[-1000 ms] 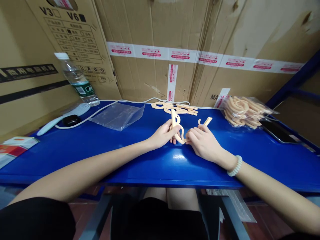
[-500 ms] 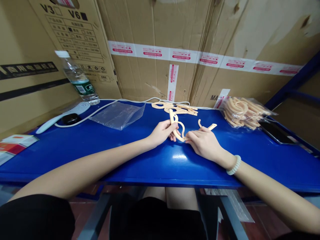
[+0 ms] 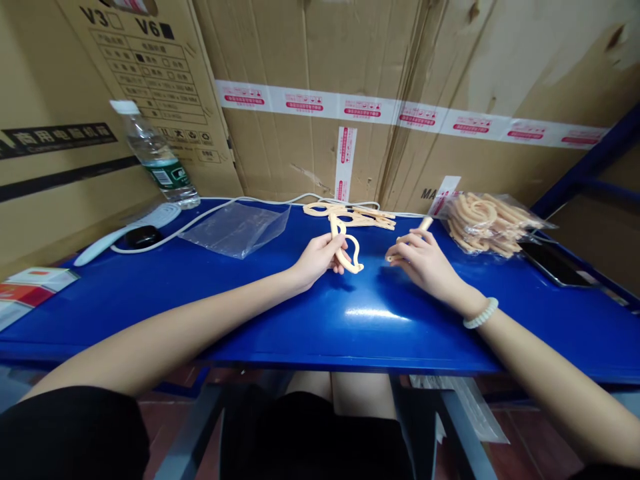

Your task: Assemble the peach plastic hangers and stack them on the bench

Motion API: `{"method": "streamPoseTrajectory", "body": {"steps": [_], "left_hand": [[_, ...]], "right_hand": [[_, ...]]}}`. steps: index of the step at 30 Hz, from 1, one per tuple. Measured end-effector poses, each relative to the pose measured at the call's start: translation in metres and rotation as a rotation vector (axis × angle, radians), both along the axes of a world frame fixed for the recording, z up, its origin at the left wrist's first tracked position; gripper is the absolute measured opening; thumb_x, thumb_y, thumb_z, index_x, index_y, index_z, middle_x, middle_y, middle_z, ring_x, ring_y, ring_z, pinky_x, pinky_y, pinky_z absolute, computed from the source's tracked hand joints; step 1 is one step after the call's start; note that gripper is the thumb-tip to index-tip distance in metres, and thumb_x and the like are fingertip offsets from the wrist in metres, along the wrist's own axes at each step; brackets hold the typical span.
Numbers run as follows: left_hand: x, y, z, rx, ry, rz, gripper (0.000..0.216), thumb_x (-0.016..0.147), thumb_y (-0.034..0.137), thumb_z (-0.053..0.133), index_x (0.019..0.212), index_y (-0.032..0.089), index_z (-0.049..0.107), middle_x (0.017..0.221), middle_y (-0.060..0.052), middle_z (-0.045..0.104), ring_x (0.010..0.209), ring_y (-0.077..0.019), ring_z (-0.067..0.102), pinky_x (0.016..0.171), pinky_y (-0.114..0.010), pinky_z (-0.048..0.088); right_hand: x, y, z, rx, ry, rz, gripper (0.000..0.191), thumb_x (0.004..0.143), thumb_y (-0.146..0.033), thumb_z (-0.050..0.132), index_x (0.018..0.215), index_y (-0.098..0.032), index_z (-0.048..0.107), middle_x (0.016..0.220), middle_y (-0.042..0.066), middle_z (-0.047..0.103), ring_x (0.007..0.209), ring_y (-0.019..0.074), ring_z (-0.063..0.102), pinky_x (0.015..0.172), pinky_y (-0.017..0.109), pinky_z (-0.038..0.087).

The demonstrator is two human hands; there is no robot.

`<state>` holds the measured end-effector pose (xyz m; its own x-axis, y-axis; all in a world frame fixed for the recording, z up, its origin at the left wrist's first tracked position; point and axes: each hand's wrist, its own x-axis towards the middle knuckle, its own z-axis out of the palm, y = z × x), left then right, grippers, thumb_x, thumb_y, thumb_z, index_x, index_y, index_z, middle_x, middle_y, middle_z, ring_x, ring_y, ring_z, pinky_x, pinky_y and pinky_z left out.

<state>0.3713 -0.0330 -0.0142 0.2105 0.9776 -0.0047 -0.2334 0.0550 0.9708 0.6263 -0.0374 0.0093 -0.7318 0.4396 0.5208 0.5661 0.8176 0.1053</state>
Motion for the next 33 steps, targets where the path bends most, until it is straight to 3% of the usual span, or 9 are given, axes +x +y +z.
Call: {"method": "streamPoseTrajectory", "body": {"steps": [2,4,7,11,15,23,28,31,33], "left_hand": [[0.000,-0.002,0.001,-0.008,-0.003,-0.002,0.027,0.106,0.023,0.045,0.083,0.013,0.054,0.057,-0.003,0.066,0.039,-0.0097,0.057,0.042,-0.017,0.041],[0.001,-0.002,0.002,-0.012,-0.008,-0.001,0.026,0.106,0.024,0.046,0.083,0.013,0.054,0.058,-0.003,0.066,0.040,-0.0098,0.057,0.043,-0.018,0.041],[0.000,-0.001,0.000,-0.012,-0.016,-0.001,0.026,0.106,0.023,0.046,0.083,0.013,0.055,0.058,-0.003,0.066,0.041,-0.0101,0.058,0.044,-0.018,0.042],[0.000,0.001,-0.002,-0.010,-0.028,-0.004,0.027,0.105,0.025,0.050,0.082,0.013,0.055,0.059,-0.003,0.066,0.042,-0.0106,0.059,0.045,-0.018,0.043],[0.000,0.001,-0.003,-0.011,-0.036,-0.007,0.027,0.104,0.028,0.052,0.082,0.013,0.056,0.060,-0.004,0.067,0.043,-0.0108,0.060,0.045,-0.019,0.043],[0.000,0.000,0.000,-0.016,-0.034,-0.011,0.027,0.105,0.027,0.051,0.082,0.013,0.055,0.060,-0.004,0.067,0.043,-0.0105,0.059,0.045,-0.019,0.043],[0.000,0.000,0.000,-0.024,-0.038,-0.017,0.027,0.104,0.029,0.053,0.082,0.013,0.055,0.060,-0.004,0.067,0.042,-0.0107,0.059,0.045,-0.019,0.043],[0.000,-0.001,0.002,-0.029,-0.040,-0.019,0.027,0.104,0.030,0.052,0.083,0.013,0.055,0.059,-0.004,0.066,0.042,-0.0111,0.059,0.044,-0.019,0.042],[0.000,-0.002,0.003,-0.031,-0.039,-0.023,0.026,0.103,0.028,0.051,0.082,0.013,0.055,0.058,-0.004,0.066,0.041,-0.0112,0.058,0.043,-0.018,0.040]], "right_hand": [[0.008,0.009,-0.001,-0.057,-0.011,0.005,0.015,0.102,-0.017,0.049,0.099,-0.022,0.063,0.101,0.007,0.073,0.107,0.0260,0.062,0.110,0.056,0.032],[0.010,0.013,-0.003,-0.147,-0.008,0.043,0.017,0.102,-0.017,0.048,0.098,-0.022,0.064,0.102,0.008,0.073,0.113,0.0270,0.060,0.109,0.057,0.036],[0.007,0.014,-0.006,-0.257,0.010,0.110,0.017,0.103,-0.019,0.049,0.097,-0.020,0.064,0.101,0.010,0.072,0.107,0.0261,0.062,0.099,0.049,0.048],[0.006,0.015,-0.006,-0.290,0.035,0.129,0.018,0.101,-0.019,0.050,0.101,-0.020,0.068,0.104,0.011,0.072,0.104,0.0265,0.064,0.098,0.049,0.051],[0.022,0.021,-0.001,-0.261,0.040,-0.012,0.028,0.095,-0.021,0.060,0.121,-0.020,0.069,0.111,0.013,0.072,0.105,0.0304,0.065,0.091,0.049,0.055],[0.058,0.040,-0.003,-0.335,0.008,-0.228,0.017,0.088,-0.021,0.061,0.095,-0.017,0.076,0.097,0.011,0.075,0.080,0.0251,0.071,0.075,0.038,0.059],[0.050,0.037,-0.005,-0.241,0.046,-0.219,0.022,0.093,-0.021,0.056,0.103,-0.017,0.075,0.104,0.013,0.075,0.097,0.0307,0.070,0.088,0.048,0.058],[0.029,0.026,-0.007,-0.254,0.037,-0.084,0.030,0.095,-0.019,0.057,0.123,-0.019,0.069,0.119,0.013,0.072,0.112,0.0311,0.066,0.098,0.053,0.054],[0.016,0.019,-0.010,-0.284,0.005,0.009,0.030,0.098,-0.019,0.054,0.126,-0.019,0.066,0.124,0.014,0.070,0.116,0.0295,0.064,0.102,0.052,0.052]]}}
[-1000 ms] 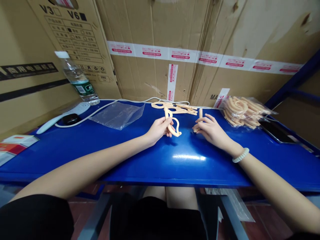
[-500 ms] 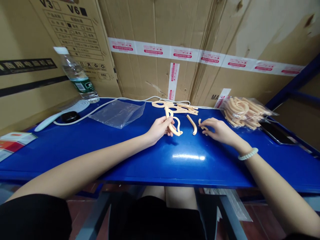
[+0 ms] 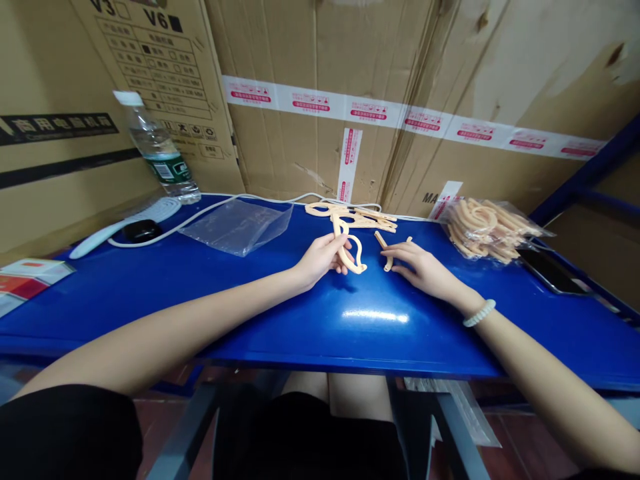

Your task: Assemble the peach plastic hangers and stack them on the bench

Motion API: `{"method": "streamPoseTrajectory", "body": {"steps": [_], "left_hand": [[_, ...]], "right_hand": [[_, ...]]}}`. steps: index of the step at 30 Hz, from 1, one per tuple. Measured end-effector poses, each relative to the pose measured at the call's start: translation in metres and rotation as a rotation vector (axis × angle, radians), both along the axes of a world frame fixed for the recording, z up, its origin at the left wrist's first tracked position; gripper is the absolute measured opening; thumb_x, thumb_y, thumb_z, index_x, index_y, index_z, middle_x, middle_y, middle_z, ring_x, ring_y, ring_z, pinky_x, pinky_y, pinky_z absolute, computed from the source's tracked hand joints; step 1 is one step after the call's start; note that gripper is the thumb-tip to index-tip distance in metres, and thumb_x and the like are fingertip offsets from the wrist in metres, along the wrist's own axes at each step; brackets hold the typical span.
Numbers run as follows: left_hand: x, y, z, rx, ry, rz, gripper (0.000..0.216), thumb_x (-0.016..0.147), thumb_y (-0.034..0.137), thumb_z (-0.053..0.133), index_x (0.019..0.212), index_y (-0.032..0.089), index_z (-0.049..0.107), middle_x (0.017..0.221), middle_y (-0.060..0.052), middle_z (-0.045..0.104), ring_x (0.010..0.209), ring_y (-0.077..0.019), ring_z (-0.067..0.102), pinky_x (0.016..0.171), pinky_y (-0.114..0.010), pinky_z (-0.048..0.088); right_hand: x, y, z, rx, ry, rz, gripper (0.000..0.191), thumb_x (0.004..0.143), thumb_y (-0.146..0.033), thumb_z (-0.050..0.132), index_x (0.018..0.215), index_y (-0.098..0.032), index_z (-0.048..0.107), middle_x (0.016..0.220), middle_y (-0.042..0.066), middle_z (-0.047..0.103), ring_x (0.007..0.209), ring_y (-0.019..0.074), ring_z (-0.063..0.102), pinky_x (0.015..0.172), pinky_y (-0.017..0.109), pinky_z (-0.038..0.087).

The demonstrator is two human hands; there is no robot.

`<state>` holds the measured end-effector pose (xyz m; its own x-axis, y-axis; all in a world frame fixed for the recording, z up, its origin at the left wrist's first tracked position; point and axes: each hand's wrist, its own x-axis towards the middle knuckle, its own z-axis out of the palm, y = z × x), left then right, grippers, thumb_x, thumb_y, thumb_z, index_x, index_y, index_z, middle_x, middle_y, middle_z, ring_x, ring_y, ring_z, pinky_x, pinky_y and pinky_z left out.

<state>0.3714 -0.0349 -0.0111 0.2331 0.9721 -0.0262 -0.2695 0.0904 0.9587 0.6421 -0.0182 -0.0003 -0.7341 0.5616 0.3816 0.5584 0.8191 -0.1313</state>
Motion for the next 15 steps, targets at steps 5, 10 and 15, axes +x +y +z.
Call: {"method": "streamPoseTrajectory", "body": {"steps": [5,10,15], "left_hand": [[0.000,-0.001,0.002,-0.003,0.012,-0.022,0.007,0.095,0.013,0.055,0.088,0.013,0.057,0.060,-0.004,0.066,0.042,-0.0113,0.057,0.041,-0.018,0.036],[0.000,-0.002,0.002,0.026,0.005,-0.019,0.010,0.092,0.007,0.052,0.097,0.012,0.058,0.063,-0.003,0.066,0.050,-0.0124,0.061,0.045,-0.018,0.041],[0.000,-0.004,0.001,0.064,0.003,-0.007,0.013,0.095,0.010,0.050,0.105,0.012,0.057,0.063,0.000,0.062,0.054,-0.0130,0.062,0.046,-0.018,0.043]], "right_hand": [[-0.004,-0.001,-0.002,0.012,-0.039,0.011,0.022,0.101,-0.022,0.052,0.108,-0.017,0.072,0.114,0.014,0.072,0.107,0.0290,0.067,0.098,0.053,0.053],[0.005,0.004,-0.001,0.033,-0.038,0.001,0.024,0.101,-0.019,0.049,0.108,-0.017,0.072,0.113,0.013,0.072,0.107,0.0280,0.067,0.102,0.053,0.050],[0.004,0.003,-0.002,0.023,-0.029,-0.008,0.028,0.101,-0.016,0.045,0.107,-0.017,0.072,0.116,0.013,0.071,0.109,0.0276,0.067,0.100,0.049,0.052]]}}
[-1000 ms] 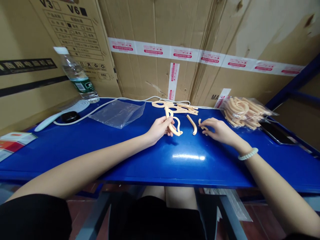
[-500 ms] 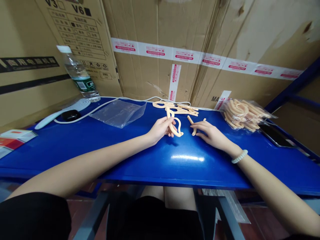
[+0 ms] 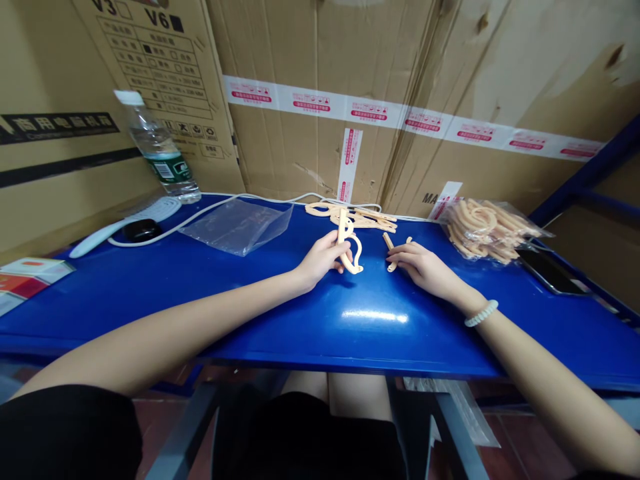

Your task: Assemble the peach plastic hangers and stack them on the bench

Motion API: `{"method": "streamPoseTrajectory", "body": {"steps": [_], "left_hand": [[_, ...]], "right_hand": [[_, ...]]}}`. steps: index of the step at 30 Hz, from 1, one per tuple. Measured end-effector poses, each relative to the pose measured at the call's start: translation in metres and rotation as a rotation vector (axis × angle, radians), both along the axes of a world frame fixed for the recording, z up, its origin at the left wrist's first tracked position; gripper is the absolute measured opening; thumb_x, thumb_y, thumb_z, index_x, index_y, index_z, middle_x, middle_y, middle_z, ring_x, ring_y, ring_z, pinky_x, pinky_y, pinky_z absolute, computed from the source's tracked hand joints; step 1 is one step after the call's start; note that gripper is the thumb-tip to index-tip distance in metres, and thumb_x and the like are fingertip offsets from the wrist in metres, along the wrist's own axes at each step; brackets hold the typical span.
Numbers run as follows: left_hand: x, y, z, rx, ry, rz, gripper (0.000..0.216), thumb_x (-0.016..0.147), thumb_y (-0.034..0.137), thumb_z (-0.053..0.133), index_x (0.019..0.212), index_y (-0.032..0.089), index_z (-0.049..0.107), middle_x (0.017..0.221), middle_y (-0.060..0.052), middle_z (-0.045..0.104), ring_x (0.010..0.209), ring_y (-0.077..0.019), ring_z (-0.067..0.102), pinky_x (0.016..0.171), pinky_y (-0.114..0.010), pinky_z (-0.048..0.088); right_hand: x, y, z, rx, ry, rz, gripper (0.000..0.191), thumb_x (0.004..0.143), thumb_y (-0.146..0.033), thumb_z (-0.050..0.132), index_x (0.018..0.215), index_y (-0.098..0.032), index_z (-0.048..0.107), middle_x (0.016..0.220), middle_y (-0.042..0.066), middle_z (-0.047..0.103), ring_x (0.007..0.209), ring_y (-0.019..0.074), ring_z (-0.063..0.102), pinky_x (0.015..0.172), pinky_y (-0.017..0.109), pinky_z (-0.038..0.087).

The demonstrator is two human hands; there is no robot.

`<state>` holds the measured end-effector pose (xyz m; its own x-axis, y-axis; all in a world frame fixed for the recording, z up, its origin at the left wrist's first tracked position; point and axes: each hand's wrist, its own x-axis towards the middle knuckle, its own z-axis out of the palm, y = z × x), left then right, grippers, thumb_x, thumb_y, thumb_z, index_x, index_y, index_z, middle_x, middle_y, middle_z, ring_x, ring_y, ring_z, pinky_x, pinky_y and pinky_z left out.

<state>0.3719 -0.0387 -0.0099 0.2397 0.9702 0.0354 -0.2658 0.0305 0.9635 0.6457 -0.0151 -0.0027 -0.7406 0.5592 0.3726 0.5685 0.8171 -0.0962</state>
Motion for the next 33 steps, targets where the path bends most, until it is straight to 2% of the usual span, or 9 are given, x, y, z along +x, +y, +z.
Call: {"method": "streamPoseTrajectory", "body": {"steps": [4,9,11,15,18,22,27,30,33], "left_hand": [[0.000,0.000,-0.002,0.036,0.007,-0.009,0.018,0.095,0.011,0.050,0.112,0.013,0.057,0.066,0.001,0.061,0.055,-0.0129,0.062,0.047,-0.019,0.046],[-0.001,0.002,-0.006,0.071,0.017,0.018,0.004,0.093,0.011,0.054,0.093,0.014,0.057,0.075,0.001,0.059,0.055,-0.0109,0.062,0.046,-0.019,0.048],[0.000,0.003,-0.008,0.080,0.017,0.028,0.004,0.092,0.011,0.054,0.093,0.014,0.057,0.075,0.002,0.057,0.055,-0.0102,0.060,0.046,-0.019,0.048],[0.001,0.002,-0.012,0.166,0.077,0.017,0.015,0.092,0.017,0.057,0.107,0.014,0.058,0.073,0.003,0.055,0.056,-0.0108,0.059,0.048,-0.019,0.049],[0.001,0.000,-0.015,0.290,0.150,-0.031,0.032,0.092,0.026,0.060,0.122,0.015,0.057,0.081,0.000,0.061,0.058,-0.0113,0.060,0.049,-0.019,0.048],[0.000,-0.003,-0.017,0.461,0.241,-0.060,0.042,0.092,0.031,0.060,0.131,0.016,0.055,0.098,-0.005,0.065,0.071,-0.0132,0.062,0.061,-0.021,0.051],[0.000,-0.003,-0.017,0.502,0.278,-0.060,0.045,0.093,0.034,0.059,0.134,0.014,0.056,0.099,-0.007,0.067,0.084,-0.0168,0.063,0.078,-0.026,0.052],[0.000,-0.001,-0.019,0.490,0.267,-0.043,0.046,0.093,0.035,0.059,0.134,0.015,0.057,0.090,-0.005,0.066,0.079,-0.0162,0.062,0.078,-0.027,0.051],[-0.001,0.002,-0.022,0.478,0.240,-0.007,0.044,0.093,0.036,0.059,0.133,0.017,0.058,0.083,-0.002,0.063,0.070,-0.0139,0.059,0.071,-0.025,0.051]], "right_hand": [[-0.001,0.000,0.001,-0.010,0.005,-0.004,0.029,0.099,-0.013,0.044,0.107,-0.018,0.072,0.115,0.013,0.071,0.110,0.0280,0.066,0.101,0.049,0.052],[0.001,0.001,0.002,-0.010,-0.005,-0.008,0.041,0.089,-0.002,0.040,0.108,-0.019,0.072,0.117,0.013,0.070,0.113,0.0286,0.066,0.105,0.053,0.050],[-0.002,-0.003,0.003,0.010,0.001,-0.018,0.045,0.086,0.000,0.039,0.113,-0.018,0.071,0.122,0.015,0.068,0.118,0.0305,0.063,0.107,0.056,0.047],[-0.020,-0.021,0.007,0.044,0.037,-0.032,0.062,0.084,0.002,0.040,0.142,-0.018,0.055,0.141,0.018,0.055,0.132,0.0325,0.053,0.108,0.056,0.047],[-0.040,-0.037,0.007,0.083,-0.058,0.027,0.064,0.090,0.001,0.039,0.150,-0.019,0.046,0.148,0.019,0.048,0.136,0.0324,0.049,0.109,0.056,0.046],[-0.053,-0.047,0.005,0.157,-0.172,0.096,0.056,0.095,-0.003,0.041,0.149,-0.018,0.047,0.139,0.018,0.055,0.131,0.0333,0.050,0.111,0.061,0.041],[-0.050,-0.045,0.008,0.204,-0.135,0.100,0.047,0.099,-0.008,0.042,0.144,-0.017,0.054,0.118,0.016,0.062,0.119,0.0327,0.053,0.100,0.055,0.048],[-0.049,-0.045,0.009,0.198,-0.142,0.097,0.042,0.101,-0.011,0.042,0.140,-0.016,0.056,0.109,0.015,0.062,0.108,0.0305,0.055,0.095,0.052,0.051],[-0.049,-0.045,0.008,0.203,-0.145,0.094,0.033,0.102,-0.014,0.043,0.127,-0.013,0.063,0.103,0.014,0.062,0.099,0.0291,0.055,0.097,0.053,0.049]]}}
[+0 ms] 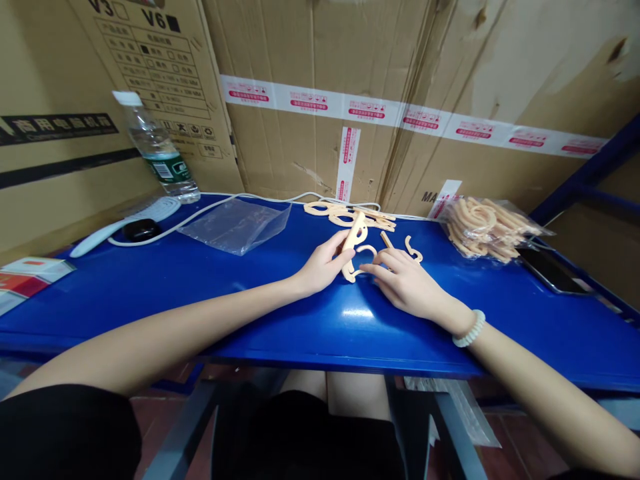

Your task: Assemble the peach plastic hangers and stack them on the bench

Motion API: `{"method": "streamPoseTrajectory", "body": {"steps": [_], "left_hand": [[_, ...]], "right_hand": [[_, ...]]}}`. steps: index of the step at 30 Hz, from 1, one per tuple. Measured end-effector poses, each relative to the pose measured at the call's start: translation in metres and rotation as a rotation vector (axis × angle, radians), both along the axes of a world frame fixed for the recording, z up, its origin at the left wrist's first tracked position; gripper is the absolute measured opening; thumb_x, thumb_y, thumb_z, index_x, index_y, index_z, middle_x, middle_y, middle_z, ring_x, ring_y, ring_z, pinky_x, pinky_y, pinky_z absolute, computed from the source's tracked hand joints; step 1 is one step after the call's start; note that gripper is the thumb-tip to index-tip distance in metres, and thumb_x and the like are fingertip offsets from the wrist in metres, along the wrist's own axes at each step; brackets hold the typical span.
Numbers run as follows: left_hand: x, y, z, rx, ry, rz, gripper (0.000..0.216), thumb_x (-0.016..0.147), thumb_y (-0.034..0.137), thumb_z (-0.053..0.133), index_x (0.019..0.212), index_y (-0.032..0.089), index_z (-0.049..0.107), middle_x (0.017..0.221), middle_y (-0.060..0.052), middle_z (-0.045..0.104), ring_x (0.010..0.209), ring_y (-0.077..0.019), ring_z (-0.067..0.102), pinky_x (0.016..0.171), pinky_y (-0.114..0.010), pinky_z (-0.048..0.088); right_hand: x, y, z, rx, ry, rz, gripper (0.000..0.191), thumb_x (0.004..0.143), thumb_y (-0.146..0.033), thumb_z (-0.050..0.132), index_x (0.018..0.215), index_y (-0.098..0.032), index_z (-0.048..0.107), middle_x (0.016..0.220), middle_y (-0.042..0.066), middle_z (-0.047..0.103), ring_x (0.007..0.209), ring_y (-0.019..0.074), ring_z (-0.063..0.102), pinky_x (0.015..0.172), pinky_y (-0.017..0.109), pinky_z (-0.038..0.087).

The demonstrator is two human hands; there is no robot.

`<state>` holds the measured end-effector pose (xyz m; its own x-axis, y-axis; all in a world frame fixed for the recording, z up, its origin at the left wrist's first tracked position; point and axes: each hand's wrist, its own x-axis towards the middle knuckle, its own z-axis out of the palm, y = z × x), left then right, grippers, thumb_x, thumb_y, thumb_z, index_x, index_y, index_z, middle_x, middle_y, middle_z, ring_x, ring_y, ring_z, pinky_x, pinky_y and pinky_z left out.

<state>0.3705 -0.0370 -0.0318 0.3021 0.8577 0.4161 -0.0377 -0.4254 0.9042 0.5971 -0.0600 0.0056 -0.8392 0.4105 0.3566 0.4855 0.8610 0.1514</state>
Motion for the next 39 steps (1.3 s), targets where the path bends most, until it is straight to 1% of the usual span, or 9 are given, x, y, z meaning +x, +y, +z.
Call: {"method": "streamPoseTrajectory", "body": {"steps": [3,6,11,15,19,22,27,33,39], "left_hand": [[-0.001,0.002,-0.002,-0.025,-0.032,0.046,0.041,0.093,0.032,0.059,0.131,0.016,0.059,0.083,0.000,0.061,0.063,-0.0109,0.054,0.061,-0.022,0.048],[-0.002,0.003,-0.002,-0.025,-0.023,0.080,0.041,0.094,0.030,0.058,0.132,0.015,0.058,0.088,-0.002,0.062,0.063,-0.0107,0.054,0.057,-0.021,0.046],[-0.002,0.000,0.000,0.135,0.080,0.101,0.039,0.095,0.031,0.058,0.131,0.016,0.063,0.106,-0.008,0.066,0.089,-0.0177,0.062,0.076,-0.026,0.051],[-0.002,-0.004,0.003,0.204,0.180,0.079,0.034,0.098,0.034,0.056,0.126,0.018,0.068,0.103,-0.008,0.066,0.092,-0.0204,0.063,0.075,-0.028,0.052],[-0.004,-0.005,0.006,0.228,0.221,0.178,0.030,0.098,0.030,0.055,0.121,0.017,0.070,0.094,-0.006,0.063,0.083,-0.0180,0.060,0.071,-0.026,0.049],[-0.006,-0.005,0.007,0.298,0.283,0.269,0.028,0.098,0.026,0.055,0.118,0.016,0.070,0.093,-0.005,0.063,0.084,-0.0179,0.059,0.079,-0.027,0.049],[-0.007,-0.011,0.006,0.455,0.418,0.325,0.030,0.102,0.025,0.049,0.123,0.017,0.068,0.104,-0.008,0.065,0.091,-0.0183,0.063,0.085,-0.028,0.050],[-0.008,-0.015,0.004,0.708,0.808,0.334,0.038,0.107,0.034,0.038,0.133,0.020,0.063,0.106,-0.009,0.071,0.083,-0.0190,0.069,0.068,-0.025,0.046],[-0.007,-0.014,0.010,0.842,1.049,0.354,0.042,0.108,0.036,0.032,0.107,0.016,0.069,0.081,-0.008,0.070,0.060,-0.0172,0.062,0.049,-0.028,0.027]], "right_hand": [[0.003,0.002,-0.001,-0.035,0.022,-0.001,0.029,0.101,-0.015,0.044,0.120,-0.013,0.066,0.102,0.014,0.062,0.099,0.0290,0.056,0.099,0.054,0.048],[0.005,0.002,0.002,-0.157,0.121,0.004,0.031,0.101,-0.017,0.045,0.125,-0.015,0.064,0.110,0.015,0.060,0.104,0.0287,0.057,0.098,0.052,0.051],[0.001,-0.005,0.010,-0.452,0.419,0.018,0.036,0.099,-0.027,0.059,0.135,-0.028,0.061,0.144,0.012,0.047,0.138,0.0305,0.043,0.113,0.053,0.042],[0.002,-0.004,0.011,-0.779,0.611,0.068,0.042,0.098,-0.036,0.064,0.140,-0.034,0.059,0.154,0.006,0.045,0.144,0.0292,0.041,0.116,0.050,0.041],[0.007,0.003,0.009,-0.900,0.819,-0.009,0.038,0.092,-0.041,0.072,0.127,-0.026,0.068,0.133,0.009,0.064,0.129,0.0290,0.057,0.109,0.048,0.048],[0.010,0.008,0.007,-0.929,0.948,-0.112,0.038,0.090,-0.044,0.075,0.119,-0.021,0.067,0.112,0.009,0.071,0.102,0.0247,0.069,0.084,0.038,0.059],[0.005,0.009,0.002,-0.945,0.980,-0.128,0.036,0.093,-0.047,0.070,0.114,-0.021,0.056,0.086,0.002,0.070,0.059,0.0123,0.061,0.054,0.025,0.051],[-0.002,0.000,-0.001,-1.051,0.780,-0.078,0.041,0.097,-0.050,0.062,0.119,-0.016,0.060,0.080,0.003,0.069,0.052,0.0105,0.055,0.046,0.023,0.048],[-0.006,-0.003,-0.003,-1.147,0.697,-0.109,0.042,0.097,-0.055,0.061,0.096,-0.013,0.066,0.073,0.005,0.071,0.044,0.0091,0.054,0.042,0.022,0.045]]}}
